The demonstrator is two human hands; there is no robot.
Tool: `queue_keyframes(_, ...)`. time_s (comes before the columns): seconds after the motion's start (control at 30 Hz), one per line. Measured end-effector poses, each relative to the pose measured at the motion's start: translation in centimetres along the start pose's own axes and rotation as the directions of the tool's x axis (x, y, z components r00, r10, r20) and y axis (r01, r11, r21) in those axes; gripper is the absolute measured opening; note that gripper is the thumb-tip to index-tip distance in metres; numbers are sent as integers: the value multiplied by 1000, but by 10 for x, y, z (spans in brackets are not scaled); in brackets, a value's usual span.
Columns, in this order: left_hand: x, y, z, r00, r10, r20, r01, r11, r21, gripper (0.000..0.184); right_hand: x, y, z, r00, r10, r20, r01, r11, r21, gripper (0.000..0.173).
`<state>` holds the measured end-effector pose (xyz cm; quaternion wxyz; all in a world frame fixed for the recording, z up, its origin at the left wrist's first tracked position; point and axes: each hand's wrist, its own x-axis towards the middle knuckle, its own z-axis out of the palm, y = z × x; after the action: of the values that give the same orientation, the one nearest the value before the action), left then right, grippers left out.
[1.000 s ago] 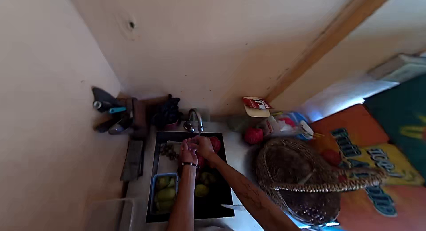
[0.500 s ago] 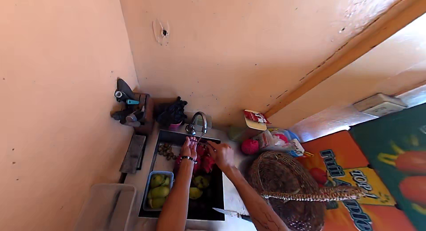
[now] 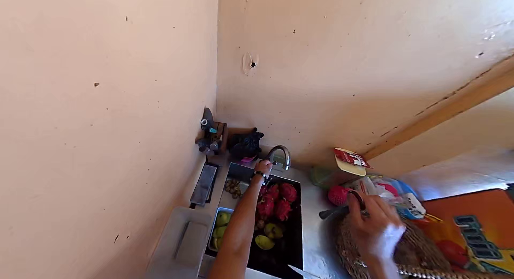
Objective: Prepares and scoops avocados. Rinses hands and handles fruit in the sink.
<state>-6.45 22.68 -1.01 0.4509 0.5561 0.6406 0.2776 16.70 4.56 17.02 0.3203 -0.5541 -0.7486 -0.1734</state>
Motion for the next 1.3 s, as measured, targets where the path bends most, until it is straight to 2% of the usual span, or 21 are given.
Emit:
queue_keyframes(0.03, -17, -14, 4, 996, -78, -54, 73, 994, -83, 36, -15, -3, 19, 996, 5, 92, -5, 1000, 0, 26)
queue_keyframes(0.1, -70, -41, 26, 945, -288, -153, 256, 945, -203, 38, -46, -9, 64, 900, -43, 435, 34, 999, 28, 18)
queue_keyframes(0.13, -99, -51, 38, 918, -361, -166, 319, 918, -235, 39, -53, -19, 84, 877, -84, 472, 64, 996, 59, 15)
queue_keyframes(0.27, -183, -95, 102, 867, -484, -118, 375, 791, -483, 31, 1, -94, 115, 963, -232, 136, 178, 929, 326, 22)
queue_keyframes(0.37, -218, -106, 124, 859, -500, -114, 316, 691, -650, 29, 58, -157, 165, 964, -259, -67, 259, 844, 469, 21)
queue_keyframes(0.47, -245, -109, 129, 855, -498, -149, 249, 645, -722, 26, 78, -193, 240, 957, -266, -113, 284, 791, 543, 22)
queue_keyframes(0.53, -262, -112, 126, 851, -492, -182, 202, 628, -751, 25, 79, -209, 270, 957, -243, -160, 291, 768, 570, 23)
queue_keyframes(0.7, -282, -122, 128, 849, -460, -262, 55, 570, -820, 22, 84, -219, 274, 943, -220, -250, 329, 725, 605, 22)
queue_keyframes(0.77, -283, -121, 130, 850, -460, -256, 64, 574, -817, 22, 74, -213, 280, 941, -228, -251, 338, 683, 647, 22)
queue_keyframes(0.8, -283, -119, 132, 851, -461, -252, 73, 578, -813, 22, 68, -208, 287, 950, -234, -207, 312, 677, 666, 21)
queue_keyframes(0.83, -280, -117, 133, 854, -459, -247, 80, 584, -808, 21, 64, -204, 293, 961, -244, -129, 266, 694, 669, 22)
queue_keyframes(0.9, -279, -117, 132, 850, -463, -250, 100, 608, -787, 21, 65, -206, 288, 956, -265, 126, 139, 788, 600, 24)
queue_keyframes(0.93, -280, -119, 132, 846, -466, -258, 107, 623, -775, 21, 67, -211, 277, 916, -283, 283, 91, 837, 540, 26)
queue_keyframes(0.97, -281, -122, 133, 844, -464, -268, 107, 637, -763, 21, 73, -217, 263, 825, -311, 472, 52, 873, 484, 30)
queue_keyframes(1.0, -282, -124, 133, 844, -459, -276, 108, 651, -752, 20, 79, -222, 250, 681, -329, 655, 10, 898, 440, 36)
queue_keyframes(1.03, -284, -124, 133, 844, -460, -276, 115, 658, -744, 20, 81, -224, 240, 550, -321, 771, -28, 916, 401, 41)
queue_keyframes(1.07, -284, -123, 133, 842, -467, -270, 125, 656, -744, 19, 80, -220, 234, 460, -301, 835, -76, 924, 375, 44)
queue_keyframes(1.13, -283, -120, 132, 826, -501, -258, 141, 628, -766, 19, 75, -194, 221, 383, -233, 894, -255, 903, 345, 44)
queue_keyframes(1.2, -284, -112, 128, 802, -545, -245, 154, 585, -796, 21, 62, -149, 205, 341, -111, 934, -506, 816, 281, 39)
queue_keyframes(1.3, -276, -99, 123, 806, -562, -189, 174, 528, -831, 24, 39, -79, 197, 313, 225, 923, -769, 630, 108, 48)
